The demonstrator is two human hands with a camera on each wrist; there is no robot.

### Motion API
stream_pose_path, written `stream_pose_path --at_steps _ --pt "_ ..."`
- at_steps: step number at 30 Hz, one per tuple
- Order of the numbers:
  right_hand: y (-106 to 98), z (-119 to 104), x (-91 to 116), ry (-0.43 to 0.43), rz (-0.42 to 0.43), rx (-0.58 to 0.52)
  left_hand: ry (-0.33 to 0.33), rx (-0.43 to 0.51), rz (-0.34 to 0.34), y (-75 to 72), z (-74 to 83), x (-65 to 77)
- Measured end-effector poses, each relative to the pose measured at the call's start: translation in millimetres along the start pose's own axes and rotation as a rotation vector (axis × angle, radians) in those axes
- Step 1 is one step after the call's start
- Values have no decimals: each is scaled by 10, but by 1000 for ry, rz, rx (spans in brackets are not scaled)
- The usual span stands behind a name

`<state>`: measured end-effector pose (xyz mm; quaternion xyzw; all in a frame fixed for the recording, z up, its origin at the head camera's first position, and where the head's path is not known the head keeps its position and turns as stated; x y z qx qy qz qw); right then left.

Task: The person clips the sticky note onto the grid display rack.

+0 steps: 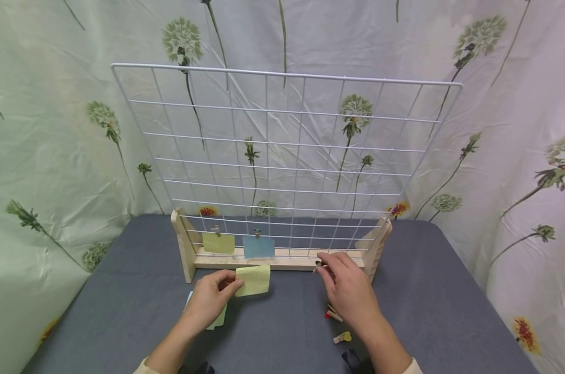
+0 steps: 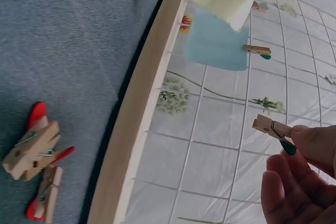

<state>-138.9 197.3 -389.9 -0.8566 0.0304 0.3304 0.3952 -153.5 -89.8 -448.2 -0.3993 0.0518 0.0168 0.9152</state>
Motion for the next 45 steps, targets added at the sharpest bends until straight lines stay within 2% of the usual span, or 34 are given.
stream_pose_path --at_steps 4,14,20,25,33,39,45 --pt "5 -18 -65 -1 -8 11 13 -8 -8 78 36 -45" --pt "41 -11 -207 -69 16 9 112 -8 11 233 198 -150" --pt "60 -9 -243 -60 6 17 157 -31 53 323 272 -188" --pt "63 -26 -288 -62 16 22 204 -88 107 397 345 -238" --pt "86 -34 -357 -77 41 38 255 -98 122 509 473 -319" --pt "114 6 -419 -83 51 43 307 -131 177 543 591 -382" --pt "143 25 -490 -82 51 28 291 -131 221 556 659 -429"
Point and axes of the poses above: each hand's wrist, its own x-axis away from the middle knuckle, its own y-axis out of the palm, z = x × y, the point moved 2 cm from there along -x, towards the middle knuckle, and after that the axes turned 14 degrees about -x, right-handed, at the moved point
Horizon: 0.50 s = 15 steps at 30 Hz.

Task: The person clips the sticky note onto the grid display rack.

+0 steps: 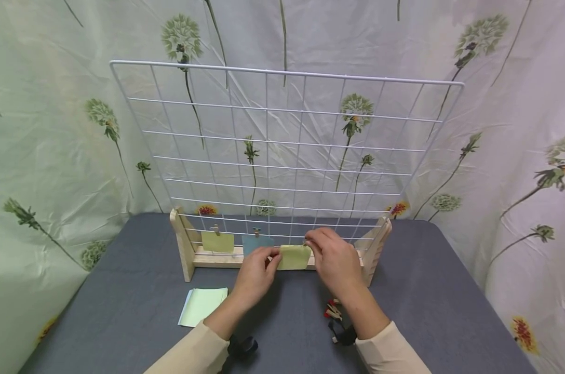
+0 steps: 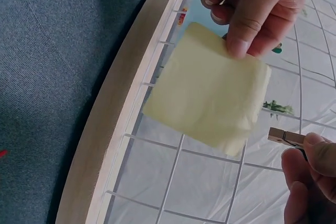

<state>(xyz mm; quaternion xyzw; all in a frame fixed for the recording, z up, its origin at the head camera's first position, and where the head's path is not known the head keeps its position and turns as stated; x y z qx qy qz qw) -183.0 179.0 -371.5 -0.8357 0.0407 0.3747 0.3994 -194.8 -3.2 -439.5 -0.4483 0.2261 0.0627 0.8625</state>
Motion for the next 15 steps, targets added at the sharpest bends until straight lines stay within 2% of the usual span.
stream_pose_path --at_steps 10,15 --pt "59 44 -63 -7 17 41 -51 -9 38 5 100 -87" --pt "89 62 -82 -43 33 58 -76 -15 71 22 110 -103"
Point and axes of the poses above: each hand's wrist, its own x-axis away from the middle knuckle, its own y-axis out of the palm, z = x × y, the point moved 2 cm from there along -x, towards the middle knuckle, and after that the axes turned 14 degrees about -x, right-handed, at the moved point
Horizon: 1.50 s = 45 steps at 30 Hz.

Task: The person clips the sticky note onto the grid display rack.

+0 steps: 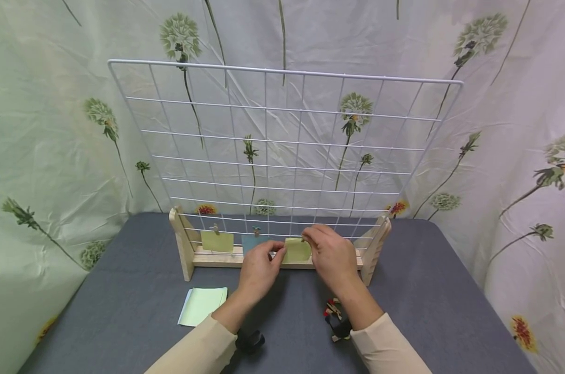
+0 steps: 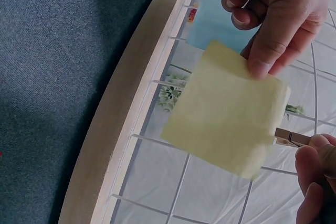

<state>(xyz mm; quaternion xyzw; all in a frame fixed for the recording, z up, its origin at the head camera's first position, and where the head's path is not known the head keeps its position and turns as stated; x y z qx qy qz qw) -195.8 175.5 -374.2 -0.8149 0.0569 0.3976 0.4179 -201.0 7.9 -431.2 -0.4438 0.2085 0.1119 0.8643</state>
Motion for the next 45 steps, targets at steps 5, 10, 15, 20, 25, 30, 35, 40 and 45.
stream_pose_path --at_steps 5,10,15,20,25,30,35,40,45 --pt "46 -7 -17 -59 17 19 -46 21 -12 -8 22 -12" --pt "98 -8 -20 -85 16 46 -82 25 -32 -5 34 -26" --pt "128 -9 -18 -80 12 60 -103 11 -36 7 36 -37" --pt "151 -7 -16 -84 5 78 -123 1 -45 16 31 -46" --pt "170 3 -14 -96 16 81 -132 0 -53 24 20 -49" --pt "184 6 -15 -105 22 88 -130 0 -46 42 16 -54" --pt "190 5 2 -101 11 119 -126 7 -39 53 14 -52" --pt "194 3 21 -97 13 136 -131 14 -42 61 20 -47" --pt "198 -1 14 -113 40 141 -129 19 -46 60 16 -47"
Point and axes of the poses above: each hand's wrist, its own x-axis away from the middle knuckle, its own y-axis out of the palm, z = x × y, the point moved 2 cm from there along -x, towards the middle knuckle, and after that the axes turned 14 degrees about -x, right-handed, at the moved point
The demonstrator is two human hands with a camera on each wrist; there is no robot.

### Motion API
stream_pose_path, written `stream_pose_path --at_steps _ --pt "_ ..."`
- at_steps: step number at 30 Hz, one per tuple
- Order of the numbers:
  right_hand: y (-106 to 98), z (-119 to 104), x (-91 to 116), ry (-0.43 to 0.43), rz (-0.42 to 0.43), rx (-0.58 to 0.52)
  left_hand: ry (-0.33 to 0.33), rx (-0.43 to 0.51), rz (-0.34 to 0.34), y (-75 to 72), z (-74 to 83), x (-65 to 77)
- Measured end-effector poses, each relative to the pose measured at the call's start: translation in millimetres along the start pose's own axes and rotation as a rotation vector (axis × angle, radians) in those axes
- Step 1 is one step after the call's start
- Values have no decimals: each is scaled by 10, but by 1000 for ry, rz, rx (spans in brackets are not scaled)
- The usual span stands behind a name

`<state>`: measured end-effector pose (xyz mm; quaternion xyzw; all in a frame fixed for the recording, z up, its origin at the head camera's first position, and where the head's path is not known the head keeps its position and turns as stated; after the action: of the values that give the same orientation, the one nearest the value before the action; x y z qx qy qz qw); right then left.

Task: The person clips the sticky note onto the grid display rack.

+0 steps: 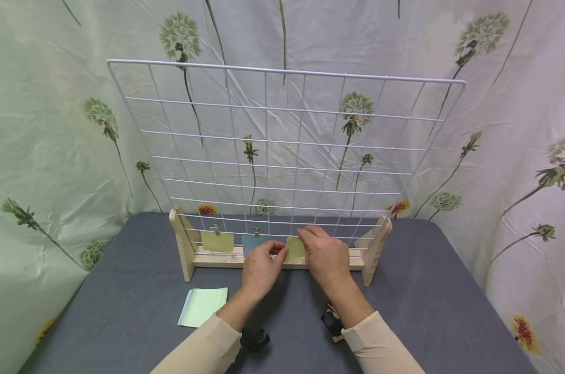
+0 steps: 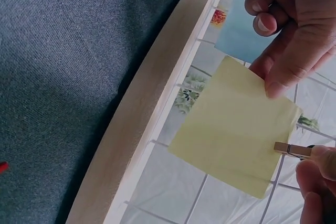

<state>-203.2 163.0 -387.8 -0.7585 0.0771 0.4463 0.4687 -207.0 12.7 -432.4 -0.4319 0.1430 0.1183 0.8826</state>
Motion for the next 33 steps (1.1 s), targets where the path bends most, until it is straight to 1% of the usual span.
stream_pose_path --at_steps 5,9,17,23,33 --pt "-16 -5 -4 -26 44 -7 3 -14 -7 -13 -28 12" --pt "-22 -6 -6 -32 58 -10 -2 -18 -23 -29 -59 22" --pt "-35 -15 -2 -23 48 -2 -13 -24 -58 -33 -97 39" --pt "-71 -6 9 -2 31 2 -19 -33 -75 -35 -83 50" --pt "-122 -5 61 38 13 -9 -19 -30 -71 -63 -63 72"
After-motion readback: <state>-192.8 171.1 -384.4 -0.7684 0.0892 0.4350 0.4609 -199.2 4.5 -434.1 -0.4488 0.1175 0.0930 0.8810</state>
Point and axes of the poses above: each hand's wrist, its own x-axis away from the middle knuckle, its own y-axis out of the palm, z = x × y, the point moved 2 cm from there along -x, towards the middle knuckle, and after that the axes turned 14 degrees about -x, right-handed, at the moved point
